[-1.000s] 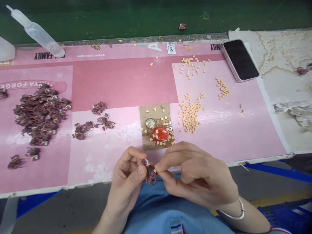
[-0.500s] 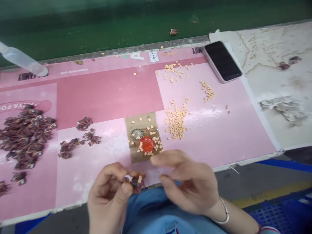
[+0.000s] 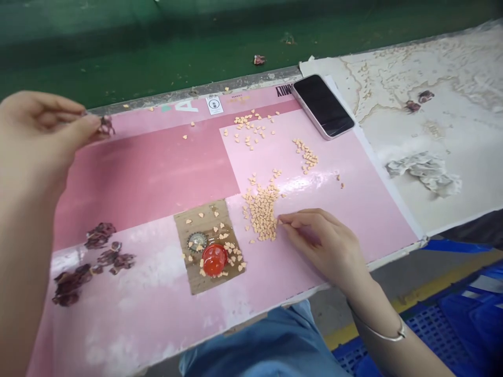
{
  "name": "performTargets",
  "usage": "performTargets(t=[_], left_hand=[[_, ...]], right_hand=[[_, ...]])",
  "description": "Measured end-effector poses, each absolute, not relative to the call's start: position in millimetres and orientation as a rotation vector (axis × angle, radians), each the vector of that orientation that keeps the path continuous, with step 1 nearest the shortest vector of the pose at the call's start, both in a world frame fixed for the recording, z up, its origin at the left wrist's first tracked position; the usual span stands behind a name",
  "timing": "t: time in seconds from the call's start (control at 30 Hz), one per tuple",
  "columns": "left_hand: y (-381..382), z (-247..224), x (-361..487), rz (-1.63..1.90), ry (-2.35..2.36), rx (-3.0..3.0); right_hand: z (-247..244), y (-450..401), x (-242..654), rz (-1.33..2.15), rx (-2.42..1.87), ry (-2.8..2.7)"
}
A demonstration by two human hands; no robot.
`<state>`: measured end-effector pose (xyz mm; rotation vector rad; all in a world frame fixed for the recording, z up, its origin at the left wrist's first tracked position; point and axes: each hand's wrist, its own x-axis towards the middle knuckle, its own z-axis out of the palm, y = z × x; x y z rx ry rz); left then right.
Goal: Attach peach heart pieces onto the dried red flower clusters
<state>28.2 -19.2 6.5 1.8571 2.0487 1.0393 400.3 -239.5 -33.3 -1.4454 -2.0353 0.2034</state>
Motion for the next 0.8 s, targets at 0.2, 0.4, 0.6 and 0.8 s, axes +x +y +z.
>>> performTargets(t=[0.2,0.4,0.6,0.8], left_hand=[[89.6,-1.8,43.8,0.644,2.310,1.835],[75.8,4.3,8.0,0.411,2.322,1.999],[-82.9,29.2,-2.1,0.490,2.099,2.229],[-221.7,7.6,-7.2,0.363,1.688,2.601]], right_hand=[[-27.9,-236.6,395.9,0.155,-1.397,-2.153],[-29.5,-238.9,400.4,0.184,-1.351,-2.153],[-31.4,-240.8,402.0,0.163,-1.303,-2.106],[-24.3,-246.1,381.8,0.277,-1.282,-1.889]])
